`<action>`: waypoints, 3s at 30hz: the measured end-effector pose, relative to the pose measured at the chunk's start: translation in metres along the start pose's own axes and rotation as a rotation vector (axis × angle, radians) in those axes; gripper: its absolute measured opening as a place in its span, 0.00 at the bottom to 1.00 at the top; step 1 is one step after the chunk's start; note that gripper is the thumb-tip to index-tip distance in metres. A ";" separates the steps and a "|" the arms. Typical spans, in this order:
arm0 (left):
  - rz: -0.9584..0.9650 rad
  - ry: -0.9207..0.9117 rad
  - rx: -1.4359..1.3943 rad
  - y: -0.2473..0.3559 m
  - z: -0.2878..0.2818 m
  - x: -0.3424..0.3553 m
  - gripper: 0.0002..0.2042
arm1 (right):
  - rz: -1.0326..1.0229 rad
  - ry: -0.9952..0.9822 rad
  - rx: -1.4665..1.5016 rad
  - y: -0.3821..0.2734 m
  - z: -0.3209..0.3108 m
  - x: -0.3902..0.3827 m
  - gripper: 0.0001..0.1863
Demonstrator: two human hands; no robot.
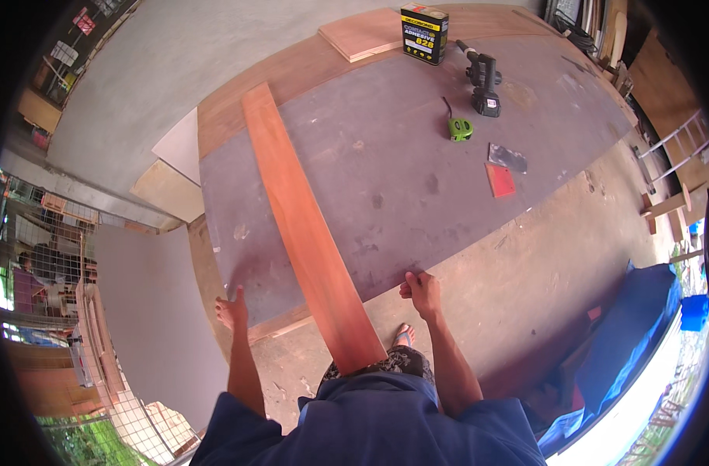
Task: The person measures and marks a large sheet of plywood with a tape measure and pencil, then moves the sheet and a cut plank around the workshop. The person handles the plywood and plank by hand, aligning them on a workbench and marking cut lines.
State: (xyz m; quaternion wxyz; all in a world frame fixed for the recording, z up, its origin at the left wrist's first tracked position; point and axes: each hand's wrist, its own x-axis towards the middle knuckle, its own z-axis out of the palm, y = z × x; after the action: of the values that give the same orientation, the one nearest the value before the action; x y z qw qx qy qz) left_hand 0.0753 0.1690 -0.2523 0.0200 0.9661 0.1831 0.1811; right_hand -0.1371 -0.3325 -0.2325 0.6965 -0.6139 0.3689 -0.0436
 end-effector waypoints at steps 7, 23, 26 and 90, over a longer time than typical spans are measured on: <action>-0.271 -0.432 -0.264 -0.034 0.026 0.072 0.29 | 0.025 0.038 0.019 -0.002 0.012 0.005 0.20; 0.401 -0.040 -0.240 0.038 0.003 0.039 0.23 | -0.186 0.152 -0.654 0.027 0.075 -0.077 0.30; 0.573 -0.316 -0.644 0.113 0.026 -0.016 0.25 | -0.091 0.057 -0.650 0.037 0.107 -0.100 0.32; 0.829 -0.726 -0.359 0.164 0.009 -0.047 0.43 | -0.132 -0.095 -0.389 0.025 0.048 -0.082 0.24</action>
State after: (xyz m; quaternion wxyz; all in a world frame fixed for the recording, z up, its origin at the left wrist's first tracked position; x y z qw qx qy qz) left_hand 0.0944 -0.0003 -0.2596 0.1724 0.9388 -0.2629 -0.1411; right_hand -0.1794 -0.2441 -0.2184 0.5773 -0.7609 0.2959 0.0117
